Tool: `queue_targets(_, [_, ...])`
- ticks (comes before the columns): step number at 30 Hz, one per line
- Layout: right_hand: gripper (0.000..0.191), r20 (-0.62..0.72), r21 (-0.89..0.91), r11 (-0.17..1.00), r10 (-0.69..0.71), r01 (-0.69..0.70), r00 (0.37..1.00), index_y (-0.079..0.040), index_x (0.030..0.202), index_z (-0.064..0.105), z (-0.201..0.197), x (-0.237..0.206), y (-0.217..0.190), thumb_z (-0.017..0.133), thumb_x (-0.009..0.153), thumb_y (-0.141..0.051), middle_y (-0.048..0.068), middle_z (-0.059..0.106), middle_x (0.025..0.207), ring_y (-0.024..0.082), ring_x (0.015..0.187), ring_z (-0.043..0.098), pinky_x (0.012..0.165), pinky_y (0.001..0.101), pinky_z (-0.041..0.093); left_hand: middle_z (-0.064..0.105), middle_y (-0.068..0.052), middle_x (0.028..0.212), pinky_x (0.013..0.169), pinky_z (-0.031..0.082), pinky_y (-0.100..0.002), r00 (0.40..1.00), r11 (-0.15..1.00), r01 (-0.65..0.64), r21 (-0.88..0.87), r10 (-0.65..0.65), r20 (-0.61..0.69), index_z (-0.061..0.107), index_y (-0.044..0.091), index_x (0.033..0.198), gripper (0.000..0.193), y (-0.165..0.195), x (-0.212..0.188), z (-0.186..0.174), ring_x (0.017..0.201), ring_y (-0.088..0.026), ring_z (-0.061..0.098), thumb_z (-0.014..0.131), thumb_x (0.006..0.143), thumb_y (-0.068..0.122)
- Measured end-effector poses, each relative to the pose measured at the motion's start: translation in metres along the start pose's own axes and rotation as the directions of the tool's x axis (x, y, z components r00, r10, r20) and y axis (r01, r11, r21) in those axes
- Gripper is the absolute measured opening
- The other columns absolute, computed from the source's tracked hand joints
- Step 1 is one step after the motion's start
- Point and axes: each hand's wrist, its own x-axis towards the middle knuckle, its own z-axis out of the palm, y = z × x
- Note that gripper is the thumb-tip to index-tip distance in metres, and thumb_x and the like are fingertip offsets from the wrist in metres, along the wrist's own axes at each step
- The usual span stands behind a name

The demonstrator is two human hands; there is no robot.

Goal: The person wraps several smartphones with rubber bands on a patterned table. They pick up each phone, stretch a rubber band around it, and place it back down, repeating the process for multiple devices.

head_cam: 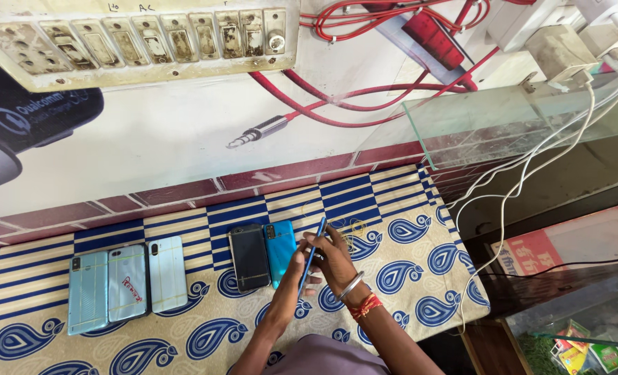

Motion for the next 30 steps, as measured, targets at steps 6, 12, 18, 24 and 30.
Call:
queue_targets(6, [0.043,0.164,0.076,0.991,0.098,-0.111,0.982,-0.002,0.123,0.064,0.001,0.003,0.01,0.063,0.09,-0.029,0.007,0.061,0.097,0.02,0.09,0.061,0.079,0.0378,0.054,0.06,-0.02,0.107,0.069,0.053,-0.036,0.983,0.996,0.088,0.035,-0.081,-0.168,0.037,0.027,0.162,0.092,0.013,0.0,0.002,0.082,-0.023,0.06,0.052,0.084,0.073])
queue_targets(12, [0.049,0.109,-0.024,0.985,0.175,-0.174,0.978,0.005,0.122,0.06,0.004,0.004,0.012,0.06,0.098,-0.037,0.014,0.067,0.11,0.024,0.101,0.063,0.094,0.0374,0.053,0.072,-0.011,0.112,0.082,0.063,-0.035,0.965,0.995,-0.021,-0.102,-0.007,-0.264,0.053,0.012,0.14,0.075,0.004,0.001,-0.011,0.098,-0.017,0.075,0.074,0.08,0.05])
queue_targets(18, [0.063,0.181,-0.056,0.984,0.174,-0.167,0.968,-0.002,0.136,0.057,0.014,0.001,-0.003,0.05,0.098,-0.052,0.016,0.064,0.135,0.026,0.125,0.061,0.109,0.0373,0.047,0.073,-0.012,0.102,0.079,0.06,-0.036,0.955,0.984,-0.046,-0.173,-0.008,-0.296,0.067,0.002,0.121,0.047,-0.002,0.003,-0.02,0.091,-0.02,0.071,0.071,0.091,0.039])
queue_targets(24, [0.061,-0.053,-0.267,0.951,0.147,-0.156,0.988,0.003,0.129,0.065,-0.004,0.026,0.001,0.048,0.102,-0.049,0.023,0.071,0.129,0.029,0.115,0.07,0.102,0.0435,0.054,0.073,-0.005,0.107,0.086,0.059,-0.033,0.947,0.983,0.023,-0.181,-0.08,-0.31,0.066,0.01,0.127,0.048,-0.005,0.004,-0.018,0.098,-0.014,0.071,0.066,0.091,0.042])
queue_targets(30, [0.03,-0.117,-0.887,0.462,-0.249,0.012,0.962,-0.009,0.118,0.076,-0.041,0.054,-0.003,0.058,0.098,-0.023,0.013,0.067,0.126,0.029,0.109,0.07,0.098,0.0397,0.056,0.073,-0.008,0.107,0.086,0.058,-0.036,0.963,0.988,-0.031,-0.149,-0.011,-0.271,0.066,0.008,0.127,0.05,-0.005,0.002,-0.016,0.097,-0.018,0.07,0.067,0.091,0.043])
